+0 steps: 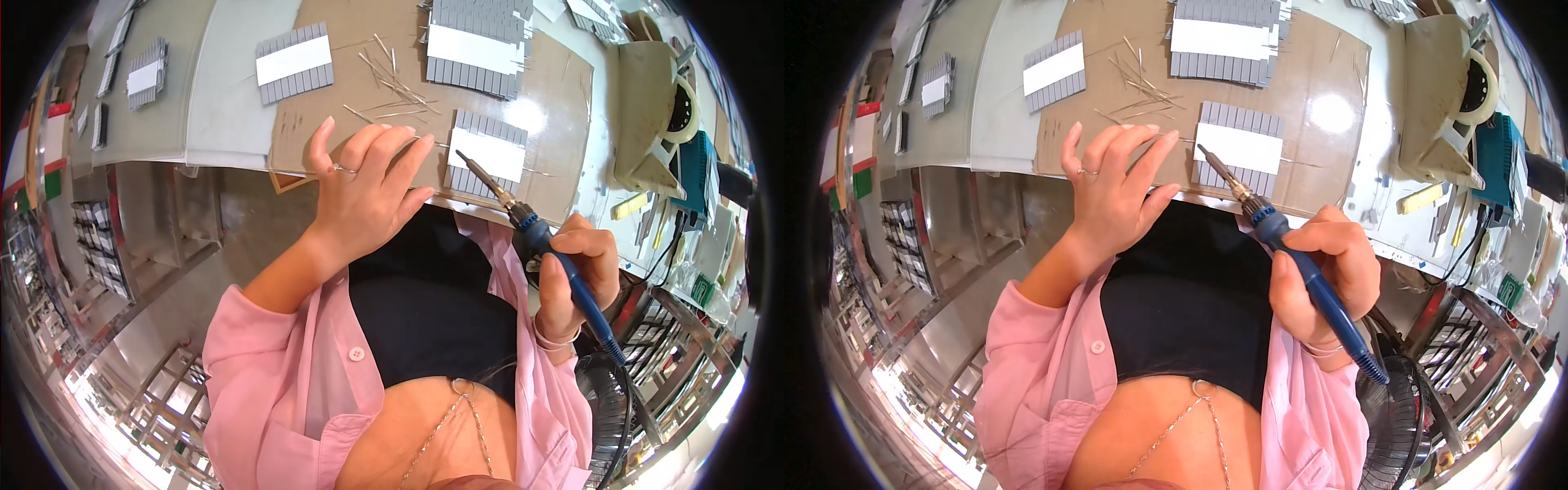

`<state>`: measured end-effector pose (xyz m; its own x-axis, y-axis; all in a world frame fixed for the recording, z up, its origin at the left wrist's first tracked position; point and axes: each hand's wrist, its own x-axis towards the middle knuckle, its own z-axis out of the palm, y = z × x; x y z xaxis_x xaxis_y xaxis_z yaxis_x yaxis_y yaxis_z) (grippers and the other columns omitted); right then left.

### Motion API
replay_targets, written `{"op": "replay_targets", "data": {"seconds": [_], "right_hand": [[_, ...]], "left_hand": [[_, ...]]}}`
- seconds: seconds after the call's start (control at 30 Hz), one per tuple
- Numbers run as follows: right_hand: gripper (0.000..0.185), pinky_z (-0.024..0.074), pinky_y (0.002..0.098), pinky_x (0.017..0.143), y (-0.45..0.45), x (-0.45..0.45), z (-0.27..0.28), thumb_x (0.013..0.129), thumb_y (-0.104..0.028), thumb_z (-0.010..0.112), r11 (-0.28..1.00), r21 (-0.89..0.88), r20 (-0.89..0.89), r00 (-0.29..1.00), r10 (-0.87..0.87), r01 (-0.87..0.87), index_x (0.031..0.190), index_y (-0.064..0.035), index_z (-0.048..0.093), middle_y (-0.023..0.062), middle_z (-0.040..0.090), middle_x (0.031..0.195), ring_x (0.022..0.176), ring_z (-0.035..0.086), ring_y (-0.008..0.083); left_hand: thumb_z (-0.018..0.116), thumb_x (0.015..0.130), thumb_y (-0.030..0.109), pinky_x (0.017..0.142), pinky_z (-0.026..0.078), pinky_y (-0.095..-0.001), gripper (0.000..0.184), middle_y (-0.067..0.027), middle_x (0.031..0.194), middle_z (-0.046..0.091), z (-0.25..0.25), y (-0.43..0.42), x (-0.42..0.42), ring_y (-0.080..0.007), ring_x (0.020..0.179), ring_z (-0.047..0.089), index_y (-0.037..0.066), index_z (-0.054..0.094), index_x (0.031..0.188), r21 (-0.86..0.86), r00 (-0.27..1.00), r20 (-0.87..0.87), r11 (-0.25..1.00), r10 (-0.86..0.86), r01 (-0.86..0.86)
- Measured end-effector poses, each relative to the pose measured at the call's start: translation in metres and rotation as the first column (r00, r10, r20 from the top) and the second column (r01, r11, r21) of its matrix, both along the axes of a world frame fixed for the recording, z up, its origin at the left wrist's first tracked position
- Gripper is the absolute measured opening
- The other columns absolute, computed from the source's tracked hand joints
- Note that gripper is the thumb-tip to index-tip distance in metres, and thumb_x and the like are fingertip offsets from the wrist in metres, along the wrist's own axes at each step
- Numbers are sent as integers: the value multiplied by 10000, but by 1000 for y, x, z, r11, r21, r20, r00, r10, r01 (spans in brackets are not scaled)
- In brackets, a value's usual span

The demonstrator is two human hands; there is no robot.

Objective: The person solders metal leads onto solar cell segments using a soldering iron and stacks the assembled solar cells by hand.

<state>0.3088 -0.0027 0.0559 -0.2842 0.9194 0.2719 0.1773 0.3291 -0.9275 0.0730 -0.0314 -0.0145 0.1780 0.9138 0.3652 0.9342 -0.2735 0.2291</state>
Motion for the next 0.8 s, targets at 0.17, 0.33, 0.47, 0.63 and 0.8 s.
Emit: {"op": "replay_targets", "data": {"seconds": [0.17, 0.33, 0.47, 0.63, 0.8], "right_hand": [[137, 302, 238, 491, 4, -9, -3, 753, -26, 642, 1000, 25, 47, 999, 15, -16, 850, -7, 547, 56, 521, 659, 531, 431, 102], [131, 288, 238, 476, 6, -12, -3, 748, -29, 644, 1000, 28, 71, 997, 10, -12, 833, -8, 547, 49, 507, 634, 508, 414, 100], [135, 284, 241, 472, 6, -15, -4, 742, -35, 647, 1000, 22, 73, 997, -5, 3, 826, -8, 545, 48, 503, 628, 503, 409, 101], [140, 280, 244, 471, 6, -16, -10, 730, -33, 640, 999, 42, 91, 996, -21, 17, 827, -5, 542, 47, 491, 627, 502, 397, 102], [126, 274, 253, 464, 8, -22, -7, 702, -26, 617, 997, -74, 3, 999, -35, 35, 792, -13, 531, 35, 454, 599, 486, 366, 111]], "left_hand": [[668, 809, 346, 1087, 139, -532, 443, 7, 1205, 526, 0, 1, 0, -193, 1163, 438, 148, 637, 1204, 14, 1000, 24, 1000, 1, -1], [672, 801, 343, 1089, 144, -525, 436, 12, 1187, 535, -1, 1, 0, -186, 1146, 456, 153, 643, 1192, 29, 999, 40, 1000, 7, -8], [662, 809, 355, 1086, 155, -523, 427, 15, 1177, 540, -2, 2, 0, -183, 1135, 464, 154, 646, 1185, 39, 999, 43, 999, 8, -9], [648, 823, 377, 1083, 162, -523, 416, 17, 1173, 542, -2, 2, 0, -182, 1132, 464, 155, 650, 1175, 46, 999, 38, 999, 9, -11], [664, 822, 360, 1085, 169, -516, 419, -9, 1177, 544, -3, 1, -2, -208, 1122, 464, 133, 627, 1171, 64, 994, 113, 998, -8, 1]]}}
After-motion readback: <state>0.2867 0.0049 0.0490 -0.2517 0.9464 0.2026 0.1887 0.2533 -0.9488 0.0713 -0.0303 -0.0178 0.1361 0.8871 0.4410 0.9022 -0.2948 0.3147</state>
